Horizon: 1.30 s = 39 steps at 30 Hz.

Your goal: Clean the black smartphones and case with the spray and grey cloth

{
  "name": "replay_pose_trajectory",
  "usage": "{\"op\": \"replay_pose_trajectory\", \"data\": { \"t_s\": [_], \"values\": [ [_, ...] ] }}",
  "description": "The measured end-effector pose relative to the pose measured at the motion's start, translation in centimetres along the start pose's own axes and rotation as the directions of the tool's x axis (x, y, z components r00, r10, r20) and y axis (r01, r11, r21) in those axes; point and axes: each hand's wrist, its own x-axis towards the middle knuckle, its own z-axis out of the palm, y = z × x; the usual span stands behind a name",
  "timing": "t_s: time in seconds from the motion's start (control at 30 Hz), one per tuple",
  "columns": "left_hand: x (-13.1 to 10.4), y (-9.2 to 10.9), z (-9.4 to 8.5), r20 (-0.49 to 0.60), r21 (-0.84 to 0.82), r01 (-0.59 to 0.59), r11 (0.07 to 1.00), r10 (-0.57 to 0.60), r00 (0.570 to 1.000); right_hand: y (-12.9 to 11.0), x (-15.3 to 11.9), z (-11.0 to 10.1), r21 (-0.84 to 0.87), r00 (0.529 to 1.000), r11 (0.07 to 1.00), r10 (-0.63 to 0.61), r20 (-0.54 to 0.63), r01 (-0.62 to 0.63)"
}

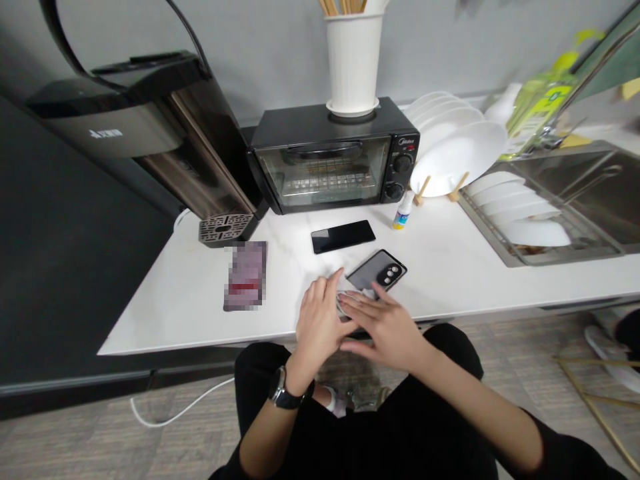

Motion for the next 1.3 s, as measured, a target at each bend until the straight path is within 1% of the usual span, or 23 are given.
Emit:
{"op": "replay_pose_trajectory", "data": {
  "t_s": [0.03, 0.1, 0.17, 0.3, 0.33, 0.47, 0.5, 0.53, 0.6, 0.67, 0.7, 0.73, 0.8, 0.83, 0.87, 0.97, 1.03, 1.07, 1.13, 1.2, 1.23, 1.27, 1.3],
  "values": [
    [0.0, 0.0, 0.0, -0.009, -0.001, -0.005, 1.000, 0.005, 1.000, 0.4, -0.1, -0.2, -0.041, 0.998, 0.997, 0.060, -0.023, -0.061],
    [0.0, 0.0, 0.0, -0.025, 0.003, -0.017, 1.000, 0.017, 1.000, 1.1, -0.5, -0.7, -0.158, 0.967, 0.959, 0.215, -0.133, -0.235],
    [0.0, 0.0, 0.1, -0.027, 0.012, -0.017, 1.000, 0.017, 0.999, 1.2, -1.0, -1.1, -0.224, 0.948, 0.929, 0.255, -0.191, -0.295],
    [0.0, -0.1, 0.3, -0.014, 0.027, -0.017, 0.999, 0.017, 1.000, 0.0, -2.2, -1.0, -0.171, 0.982, 0.975, 0.118, -0.150, -0.143],
    [0.0, -0.2, 0.3, -0.012, 0.036, -0.021, 0.999, 0.021, 1.000, 0.0, -2.4, -1.0, -0.151, 0.982, 0.980, 0.109, -0.152, -0.132],
    [-0.1, -0.2, 0.4, -0.008, 0.053, -0.030, 0.998, 0.030, 1.000, 1.2, -2.8, -1.3, -0.173, 0.940, 0.945, 0.231, -0.250, -0.278],
    [-0.1, -0.2, 0.4, -0.008, 0.048, -0.030, 0.998, 0.031, 1.000, 1.2, -2.8, -1.3, -0.169, 0.937, 0.943, 0.241, -0.254, -0.288],
    [-0.1, -0.2, 0.3, -0.006, 0.040, -0.030, 0.999, 0.030, 1.000, 1.1, -2.8, -1.2, -0.148, 0.948, 0.955, 0.219, -0.231, -0.257],
    [-0.1, -0.3, 0.3, 0.004, 0.023, -0.031, 0.999, 0.031, 1.000, 0.4, -2.6, -0.8, -0.072, 0.985, 0.991, 0.102, -0.136, -0.113],
    [-0.1, -0.3, 0.2, 0.015, 0.012, -0.037, 0.999, 0.037, 0.999, 0.1, -2.3, -0.6, -0.024, 0.998, 1.000, 0.014, -0.057, -0.015],
    [-0.1, -0.3, 0.2, 0.016, 0.010, -0.039, 0.999, 0.038, 0.999, 0.2, -2.1, -0.5, -0.039, 0.998, 0.999, 0.031, -0.052, -0.033],
    [-0.1, -0.3, 0.3, 0.012, 0.011, -0.038, 0.999, 0.038, 0.999, 0.5, -1.8, -0.6, -0.078, 0.993, 0.992, 0.089, -0.071, -0.095],
    [-0.1, -0.2, 0.3, -0.003, 0.021, -0.032, 0.999, 0.033, 0.999, 0.9, -1.2, -0.5, -0.163, 0.958, 0.951, 0.239, -0.157, -0.264],
    [-0.1, -0.2, 0.3, -0.008, 0.026, -0.027, 0.999, 0.027, 1.000, 0.8, -0.9, -0.3, -0.181, 0.940, 0.931, 0.282, -0.189, -0.316],
    [-0.1, -0.3, 0.3, -0.003, 0.029, -0.025, 0.999, 0.025, 1.000, 0.3, -0.6, 0.0, -0.175, 0.940, 0.932, 0.285, -0.189, -0.318],
    [0.0, -0.4, 0.3, 0.037, 0.031, -0.024, 0.999, 0.022, 0.999, -2.0, -0.1, 1.1, -0.056, 0.987, 0.987, 0.145, -0.076, -0.149],
    [0.0, -0.5, 0.3, 0.039, 0.019, -0.026, 0.999, 0.025, 0.999, -2.5, 0.1, 1.3, 0.006, 0.995, 0.995, 0.096, -0.028, -0.096],
    [0.0, -0.4, 0.2, 0.024, 0.009, -0.025, 1.000, 0.025, 0.999, -2.2, 0.1, 1.1, -0.002, 0.991, 0.992, 0.125, -0.037, -0.125],
    [0.1, -0.3, 0.2, -0.011, -0.014, -0.025, 1.000, 0.025, 1.000, -0.7, 0.1, 0.5, -0.073, 0.963, 0.965, 0.243, -0.116, -0.252],
    [0.1, 0.0, 0.2, -0.033, -0.026, -0.018, 0.999, 0.017, 0.999, 0.7, 0.2, -0.1, -0.141, 0.908, 0.911, 0.350, -0.231, -0.387],
    [0.1, 0.1, 0.2, -0.032, -0.031, -0.015, 0.999, 0.014, 0.999, 0.8, 0.3, -0.1, -0.156, 0.885, 0.891, 0.377, -0.272, -0.427],
    [0.1, 0.2, 0.2, -0.031, -0.037, -0.011, 0.999, 0.010, 0.999, 0.5, 0.5, 0.0, -0.153, 0.881, 0.889, 0.380, -0.281, -0.432],
    [0.1, 0.2, 0.2, -0.025, -0.044, -0.007, 0.999, 0.006, 1.000, -0.2, 0.7, 0.4, -0.133, 0.897, 0.907, 0.358, -0.260, -0.400]
  ]
}}
